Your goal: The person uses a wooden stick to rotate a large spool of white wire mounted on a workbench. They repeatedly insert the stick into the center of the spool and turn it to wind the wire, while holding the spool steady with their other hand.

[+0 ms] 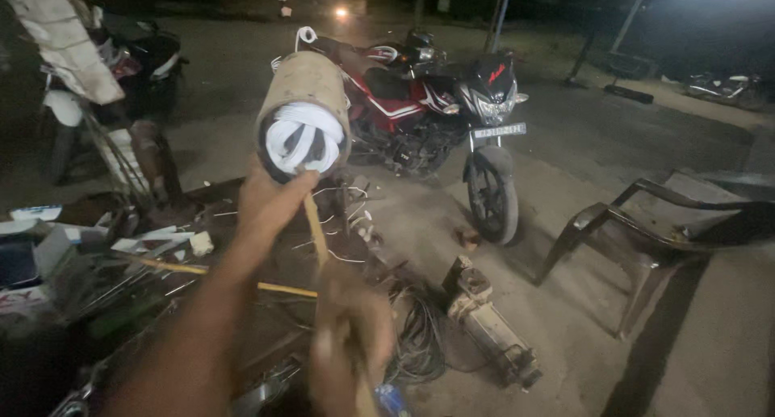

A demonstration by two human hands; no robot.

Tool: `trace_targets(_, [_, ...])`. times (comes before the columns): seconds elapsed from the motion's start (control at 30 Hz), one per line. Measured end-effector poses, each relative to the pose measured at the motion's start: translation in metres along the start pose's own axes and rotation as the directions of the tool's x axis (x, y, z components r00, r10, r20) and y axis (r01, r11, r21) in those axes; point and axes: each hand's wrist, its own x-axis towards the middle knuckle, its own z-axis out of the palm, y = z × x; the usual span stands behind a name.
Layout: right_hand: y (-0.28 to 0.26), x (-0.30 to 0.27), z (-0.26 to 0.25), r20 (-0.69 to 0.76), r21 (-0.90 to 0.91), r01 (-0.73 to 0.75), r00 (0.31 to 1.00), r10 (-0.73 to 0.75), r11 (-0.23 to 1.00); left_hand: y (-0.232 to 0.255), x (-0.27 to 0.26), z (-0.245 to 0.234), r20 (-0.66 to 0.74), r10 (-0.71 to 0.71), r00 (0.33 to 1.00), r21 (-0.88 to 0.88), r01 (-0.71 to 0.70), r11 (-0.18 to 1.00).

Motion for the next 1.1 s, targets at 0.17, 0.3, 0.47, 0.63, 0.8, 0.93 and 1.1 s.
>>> trace_targets(0.17, [-0.015,-0.004,-0.042,0.213,0.346,0.112,0.958,-0.194,0.932,-0.013,-0.004,-0.007,0.023,-0.054,0.998,0.043,0.053,0.998])
trace_targets(0.3, [-0.032,0.015,-0.047,0.171,0.404,0.09,0.97,-0.172,0.91,-0.009,-0.009,-0.007,-0.131,0.243,0.961,0.148,-0.223,0.963])
trace_targets(0.47, [-0.042,0.027,-0.037,0.126,0.381,0.082,0.982,-0.139,0.921,-0.005,-0.016,-0.014,-0.07,0.502,0.862,0.354,-0.449,0.82])
trace_targets(0.63, [-0.04,0.044,-0.025,0.11,0.459,0.055,0.987,-0.118,0.887,0.007,-0.002,-0.03,0.09,0.335,0.938,0.492,-0.334,0.804])
trace_targets(0.8, [-0.034,0.062,-0.006,0.075,0.447,0.139,0.978,-0.192,0.884,0.001,-0.004,-0.031,0.052,0.516,0.855,0.426,-0.487,0.763])
trace_targets(0.93, [-0.032,0.072,0.006,0.061,0.456,0.094,0.989,-0.137,0.885,-0.006,-0.004,-0.027,0.03,0.524,0.851,0.382,-0.494,0.781])
trace_targets(1.1, [-0.025,0.079,0.028,0.083,0.396,0.142,0.978,-0.189,0.907,-0.001,-0.006,-0.023,-0.001,0.334,0.942,0.339,-0.314,0.887])
